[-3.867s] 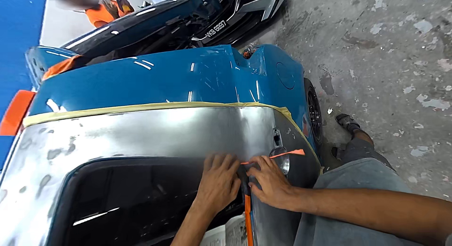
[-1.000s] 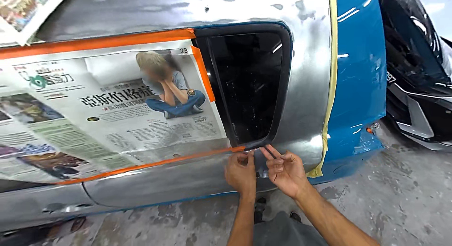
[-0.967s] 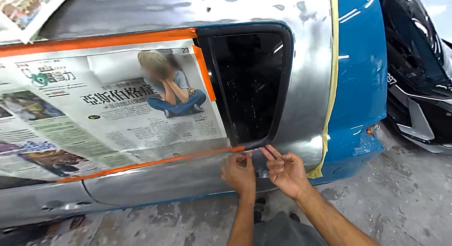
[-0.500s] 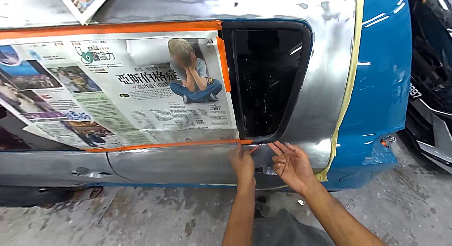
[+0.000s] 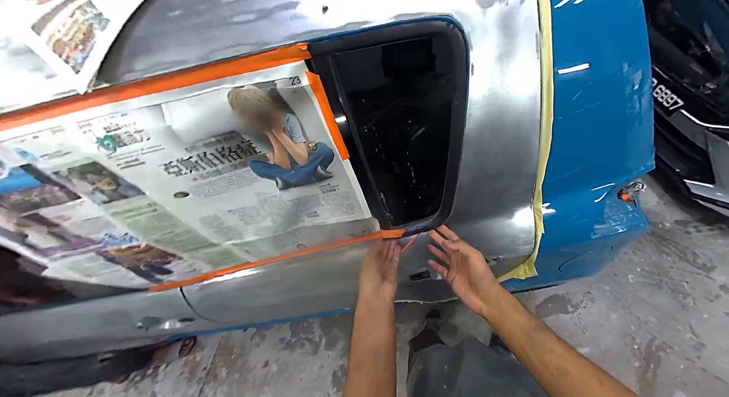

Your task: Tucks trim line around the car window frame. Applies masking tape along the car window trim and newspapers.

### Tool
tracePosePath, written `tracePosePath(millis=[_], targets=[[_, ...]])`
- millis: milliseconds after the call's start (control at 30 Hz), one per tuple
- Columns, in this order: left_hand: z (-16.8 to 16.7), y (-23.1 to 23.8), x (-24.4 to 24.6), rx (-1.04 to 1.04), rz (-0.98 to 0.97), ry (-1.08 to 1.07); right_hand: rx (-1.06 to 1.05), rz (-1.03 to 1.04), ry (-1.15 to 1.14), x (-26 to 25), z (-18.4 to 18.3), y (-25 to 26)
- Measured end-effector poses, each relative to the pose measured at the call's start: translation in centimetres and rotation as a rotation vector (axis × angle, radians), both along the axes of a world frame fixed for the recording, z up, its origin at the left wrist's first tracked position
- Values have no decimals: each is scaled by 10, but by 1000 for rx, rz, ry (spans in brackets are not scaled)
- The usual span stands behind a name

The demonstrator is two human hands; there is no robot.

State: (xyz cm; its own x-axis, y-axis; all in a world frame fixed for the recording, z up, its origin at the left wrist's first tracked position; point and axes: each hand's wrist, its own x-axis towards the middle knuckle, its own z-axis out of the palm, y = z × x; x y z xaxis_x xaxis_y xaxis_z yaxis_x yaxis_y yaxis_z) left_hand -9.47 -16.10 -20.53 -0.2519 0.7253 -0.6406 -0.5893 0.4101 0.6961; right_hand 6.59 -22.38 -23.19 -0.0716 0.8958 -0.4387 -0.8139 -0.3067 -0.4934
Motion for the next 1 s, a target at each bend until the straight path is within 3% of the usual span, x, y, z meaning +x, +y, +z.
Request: tracePosePath(millis=[300,433,633,867,1000], targets=[[-11,15,-17,3,-248,175,-22,-354,-304,-79,-1,7],[-7,18,-17,-15,-298,122,-56,-377,-436,-102,-5,6],[8,26,-19,-76,-345,-11,-261,-654,-815,-122,-38,30],[12,28,-27,-131,-489,62,-322,-818,-856,-136,-39,48],[16,26,-25,-111,-456,-30,-344,-861,-907,-142,-40,47]])
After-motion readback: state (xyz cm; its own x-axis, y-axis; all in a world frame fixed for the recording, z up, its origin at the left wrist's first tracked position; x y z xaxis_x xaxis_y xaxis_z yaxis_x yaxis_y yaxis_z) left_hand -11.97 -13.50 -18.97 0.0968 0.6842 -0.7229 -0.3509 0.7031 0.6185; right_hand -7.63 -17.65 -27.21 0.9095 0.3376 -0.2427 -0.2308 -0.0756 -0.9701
